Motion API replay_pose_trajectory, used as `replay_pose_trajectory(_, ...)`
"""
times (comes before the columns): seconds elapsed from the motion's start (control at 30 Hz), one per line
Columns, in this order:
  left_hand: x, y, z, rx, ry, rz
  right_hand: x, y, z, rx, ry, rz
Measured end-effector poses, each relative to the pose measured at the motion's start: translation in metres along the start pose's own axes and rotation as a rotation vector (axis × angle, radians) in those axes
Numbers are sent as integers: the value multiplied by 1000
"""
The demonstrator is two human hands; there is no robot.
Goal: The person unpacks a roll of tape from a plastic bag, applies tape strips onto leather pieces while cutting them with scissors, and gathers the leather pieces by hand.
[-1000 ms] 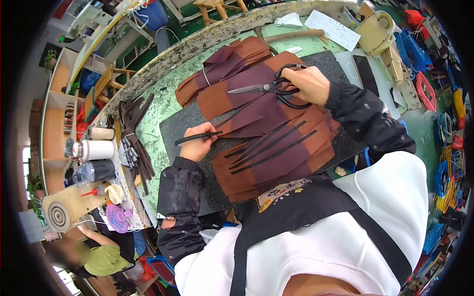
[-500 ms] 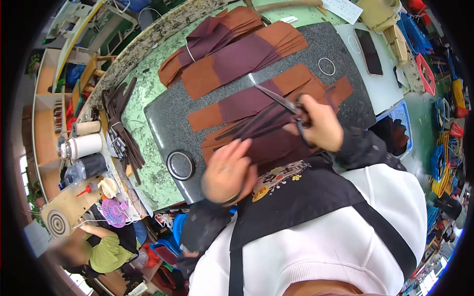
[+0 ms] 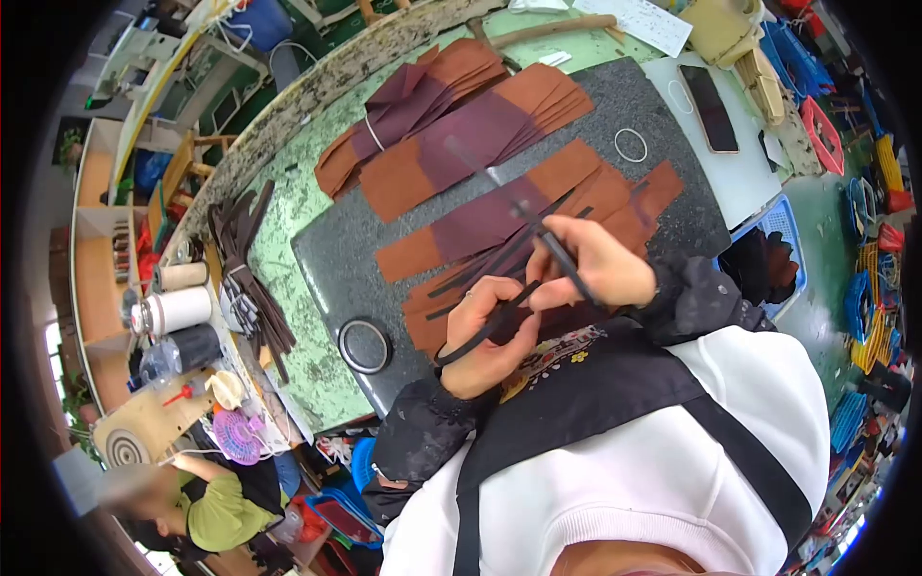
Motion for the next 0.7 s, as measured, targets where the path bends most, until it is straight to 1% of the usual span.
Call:
replay_pose_trajectory(0.07, 4, 1, -4, 80, -66, 15, 7, 4, 0, 31, -42, -33)
replay_pose_trajectory(0.1, 8, -4, -8, 79, -67, 16, 9, 1, 0, 32, -40, -34)
replay_pose_trajectory(0.17, 17, -22, -22, 764, 110, 94, 13, -15, 5, 168, -99, -63)
replay_pose_trajectory(0.23, 9, -81, -14, 954, 22, -142, 13, -51, 32, -33, -204, -188)
replay_pose_trajectory(0.27, 3, -109, -7, 890, -6, -236, 20, -74, 20, -73, -186, -248)
replay_pose_trajectory(0.3, 0, -137, 7, 433, -155, -360, 30, -91, 17, -132, -218, -318)
replay_pose_trajectory(0.33, -5, -150, 22, -33, -301, -470, 38, -103, 13, -192, -244, -387)
replay_pose_trajectory(0.37, 7, -152, 12, 193, -118, -405, 45, -108, 7, -193, -238, -386)
replay_pose_trajectory(0.4, 19, -149, 4, 418, 67, -337, 52, -112, 1, -280, -213, -423)
replay_pose_trajectory(0.43, 25, -152, 8, 418, 61, -344, 60, -116, -5, -367, -187, -455)
replay_pose_trajectory(0.5, 32, -161, 34, 441, -262, -331, 73, -116, -13, -533, -137, -511)
replay_pose_trajectory(0.53, 37, -165, 46, 547, -221, -329, 79, -115, -15, -528, -138, -500)
replay_pose_trajectory(0.57, 41, -167, 57, 651, -181, -322, 82, -115, -16, -655, -133, -509)
replay_pose_trajectory(0.6, 45, -165, 60, 654, -193, -325, 84, -114, -18, -781, -124, -517)
replay_pose_trajectory(0.67, 54, -153, 56, 941, -102, -281, 86, -112, -21, -1039, -110, -531)
replay_pose_trajectory(0.7, 52, -152, 56, 942, -113, -281, 84, -109, -21, -1035, -105, -521)
Point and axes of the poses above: each hand's wrist, its own x-axis towards the middle knuckle, its own y-axis out of the palm, z = x × y, the point moved 7 cm from there along x, towards the middle knuckle, and after that the axes turned 7 degrees about -x, right-handed, at the moved point
